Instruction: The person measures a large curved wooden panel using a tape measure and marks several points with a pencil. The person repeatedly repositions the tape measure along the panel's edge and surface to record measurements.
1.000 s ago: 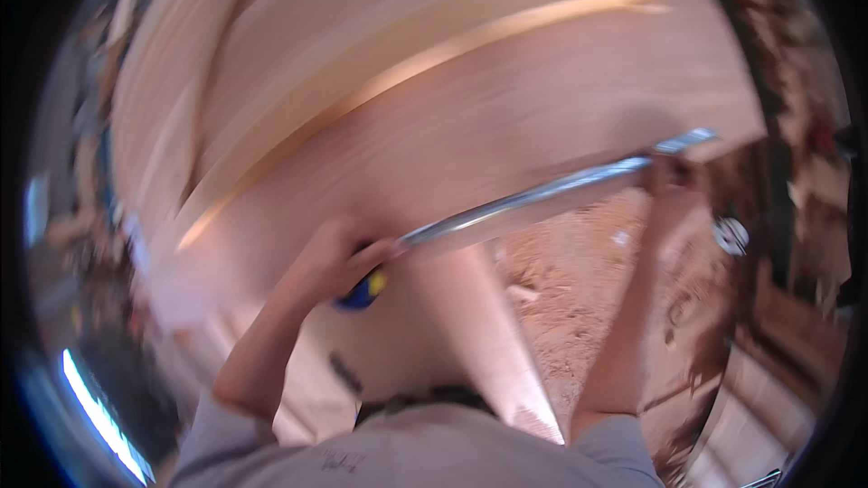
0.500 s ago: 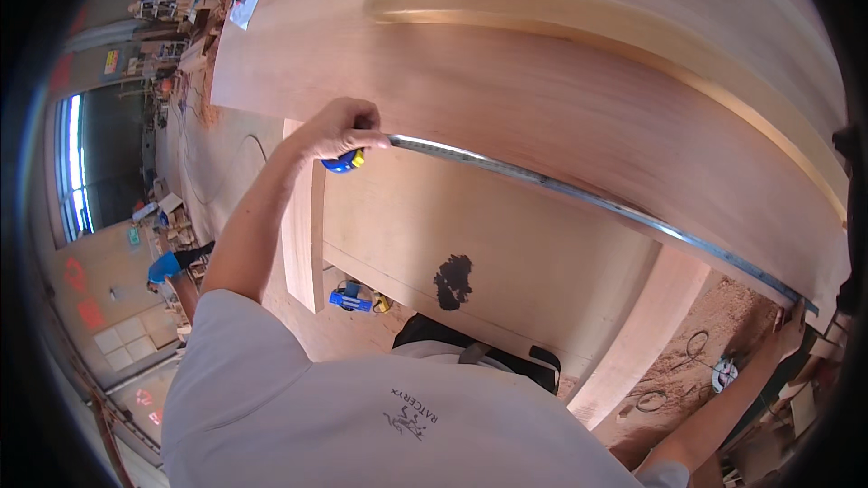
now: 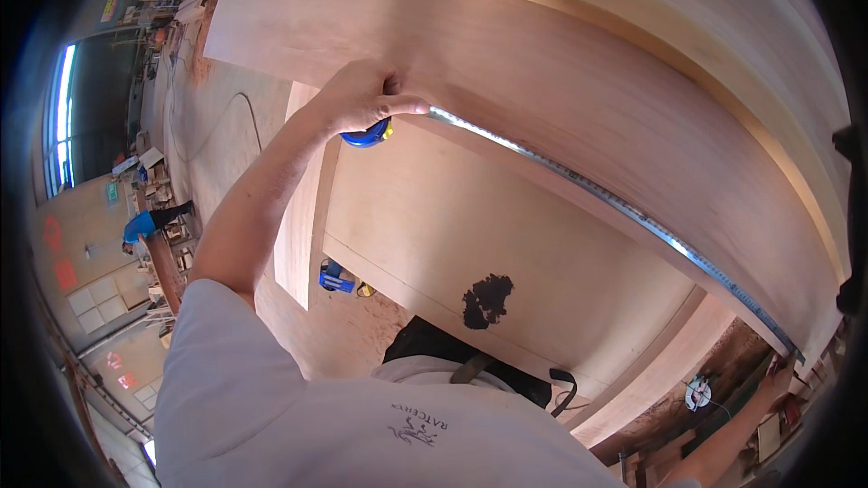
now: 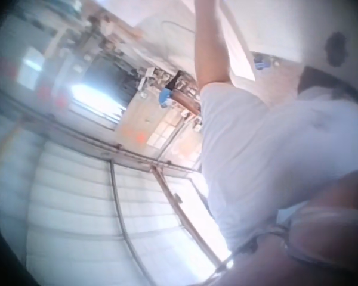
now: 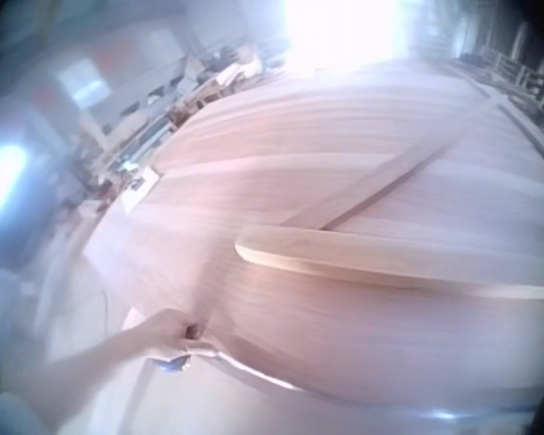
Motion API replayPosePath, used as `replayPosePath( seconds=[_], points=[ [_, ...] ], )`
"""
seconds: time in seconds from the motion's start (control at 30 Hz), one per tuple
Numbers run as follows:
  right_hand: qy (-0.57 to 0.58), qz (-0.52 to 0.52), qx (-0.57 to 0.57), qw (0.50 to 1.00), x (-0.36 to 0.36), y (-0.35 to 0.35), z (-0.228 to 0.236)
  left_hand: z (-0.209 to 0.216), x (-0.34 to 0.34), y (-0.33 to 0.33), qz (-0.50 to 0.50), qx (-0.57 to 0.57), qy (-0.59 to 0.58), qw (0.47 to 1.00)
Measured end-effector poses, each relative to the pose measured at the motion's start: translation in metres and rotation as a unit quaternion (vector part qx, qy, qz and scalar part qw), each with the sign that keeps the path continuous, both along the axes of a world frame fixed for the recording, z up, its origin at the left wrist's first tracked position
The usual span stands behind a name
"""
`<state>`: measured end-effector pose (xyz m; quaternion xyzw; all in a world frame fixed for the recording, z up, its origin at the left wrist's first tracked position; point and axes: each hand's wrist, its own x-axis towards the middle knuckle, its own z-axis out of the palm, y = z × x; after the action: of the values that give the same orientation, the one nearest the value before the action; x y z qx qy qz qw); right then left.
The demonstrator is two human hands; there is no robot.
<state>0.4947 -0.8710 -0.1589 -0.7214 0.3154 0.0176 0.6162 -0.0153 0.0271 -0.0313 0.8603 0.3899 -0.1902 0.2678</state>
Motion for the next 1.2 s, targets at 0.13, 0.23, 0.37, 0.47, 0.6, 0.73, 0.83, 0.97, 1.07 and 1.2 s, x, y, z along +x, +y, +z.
replayPosePath(
  seconds=[0.13, 0.23, 0.37, 0.47, 0.6, 0.73, 0.83, 0.97, 1.07, 1.2],
  points=[
    [-0.001, 0.013, 0.016, 1.000, -0.001, -0.001, 0.004, 0.005, 0.010, -0.004, -0.035, 0.040, 0.043, 0.998],
    [-0.001, 0.031, 0.029, 0.999, 0.002, -0.002, 0.006, 0.004, 0.014, -0.005, -0.054, 0.063, 0.045, 0.996],
    [0.041, 0.025, -0.013, 0.999, 0.009, -0.010, 0.007, 0.004, 0.019, -0.001, -0.042, 0.068, 0.082, 0.993],
    [0.041, 0.025, -0.031, 0.998, 0.010, -0.014, 0.001, 0.006, 0.022, -0.005, -0.043, 0.064, 0.080, 0.994],
    [0.036, 0.040, -0.005, 0.999, 0.020, -0.030, 0.004, 0.004, 0.020, -0.003, -0.044, 0.044, 0.058, 0.996],
    [0.034, 0.039, 0.012, 0.999, 0.023, -0.026, 0.003, 0.003, 0.021, 0.004, -0.063, 0.039, 0.063, 0.995],
    [0.023, 0.024, 0.007, 0.999, 0.013, -0.019, 0.003, 0.005, 0.029, 0.002, -0.070, 0.047, 0.074, 0.994],
    [0.013, 0.027, 0.013, 0.999, 0.006, -0.003, 0.008, 0.002, 0.027, 0.006, -0.095, 0.056, 0.075, 0.991],
    [0.025, 0.032, 0.007, 0.999, 0.006, 0.002, 0.008, 0.009, 0.033, 0.001, -0.086, 0.051, 0.094, 0.990],
    [0.026, 0.051, 0.026, 0.998, 0.018, -0.026, 0.013, 0.008, 0.030, 0.000, -0.083, 0.053, 0.066, 0.993]
  ],
)
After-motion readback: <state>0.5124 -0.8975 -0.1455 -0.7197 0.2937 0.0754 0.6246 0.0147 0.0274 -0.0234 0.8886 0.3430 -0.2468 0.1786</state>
